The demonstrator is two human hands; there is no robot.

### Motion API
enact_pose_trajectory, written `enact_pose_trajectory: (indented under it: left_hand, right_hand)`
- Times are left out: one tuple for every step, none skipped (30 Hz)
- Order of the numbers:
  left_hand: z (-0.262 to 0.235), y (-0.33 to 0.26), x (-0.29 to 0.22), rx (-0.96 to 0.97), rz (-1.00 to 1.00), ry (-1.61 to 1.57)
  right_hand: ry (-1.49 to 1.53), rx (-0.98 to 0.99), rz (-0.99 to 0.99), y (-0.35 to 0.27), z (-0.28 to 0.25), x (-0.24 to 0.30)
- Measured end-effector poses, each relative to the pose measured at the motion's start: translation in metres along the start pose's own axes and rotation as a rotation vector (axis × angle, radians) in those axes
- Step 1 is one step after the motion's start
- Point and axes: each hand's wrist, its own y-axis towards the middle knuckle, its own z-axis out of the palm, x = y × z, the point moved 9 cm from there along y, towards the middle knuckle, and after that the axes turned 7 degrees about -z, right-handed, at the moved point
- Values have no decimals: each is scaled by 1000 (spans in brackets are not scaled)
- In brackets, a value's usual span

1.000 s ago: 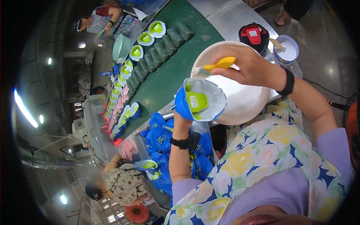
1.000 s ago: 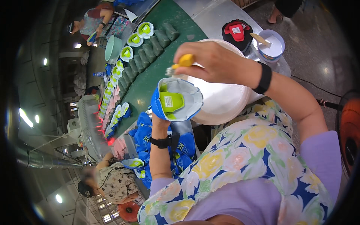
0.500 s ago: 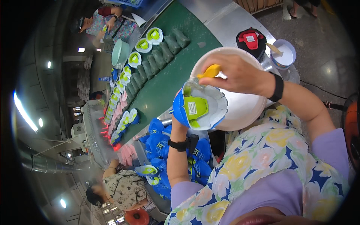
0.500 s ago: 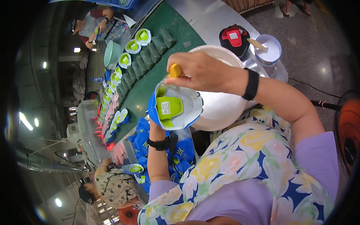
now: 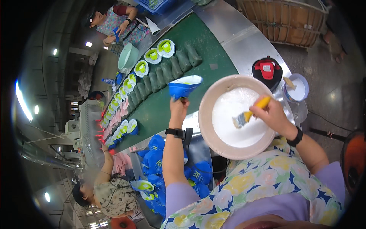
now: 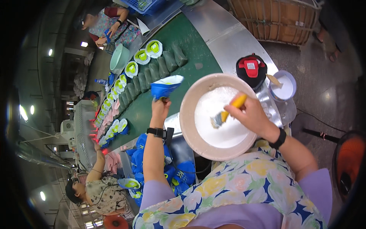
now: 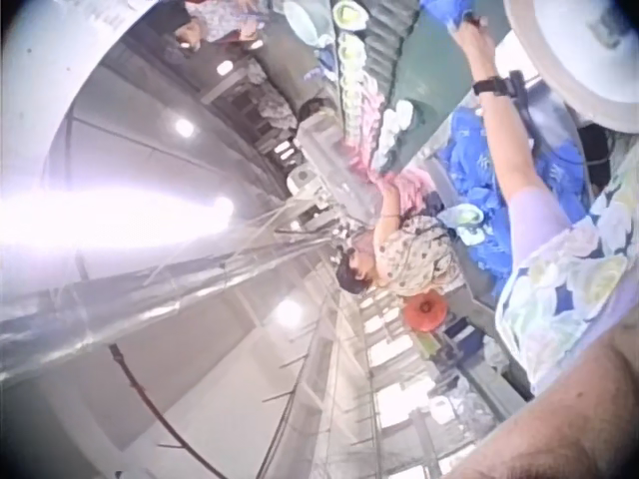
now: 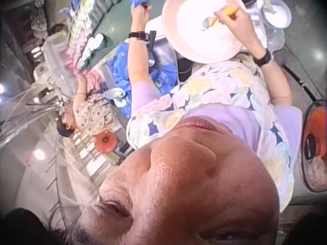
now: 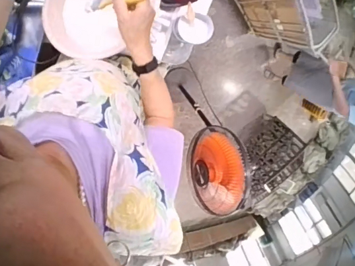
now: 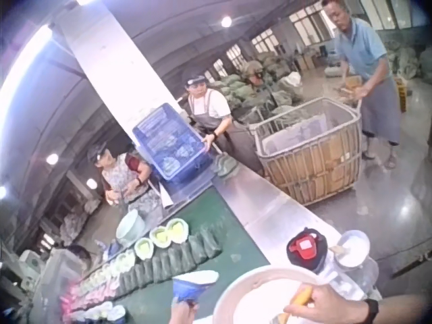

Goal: The person repeatedly picks up blue and green shoes from a conveyor belt, dips a brush into a bowl of white liquid, and applies the liquid to the inside of the shoes. The person then places the treated shoes onto a metal tray. Other workers are visible in the background performing similar tasks.

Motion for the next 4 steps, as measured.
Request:
enact_pose_trajectory:
  left_hand:
    - [10,10,9,-72,-56,-5]
    - [18,21,16,-144,-113,-11]
    - [19,38,23,-35,-139,-36]
    - [24,50,26,-20,-141,-45]
  right_hand:
    - [-35,12,22,-3,0,-9]
    - [-65,43,1,-3,1,-10]
    - [-26,34,16,-6,2,-17]
    - [-1,7,43,-8,1,-34]
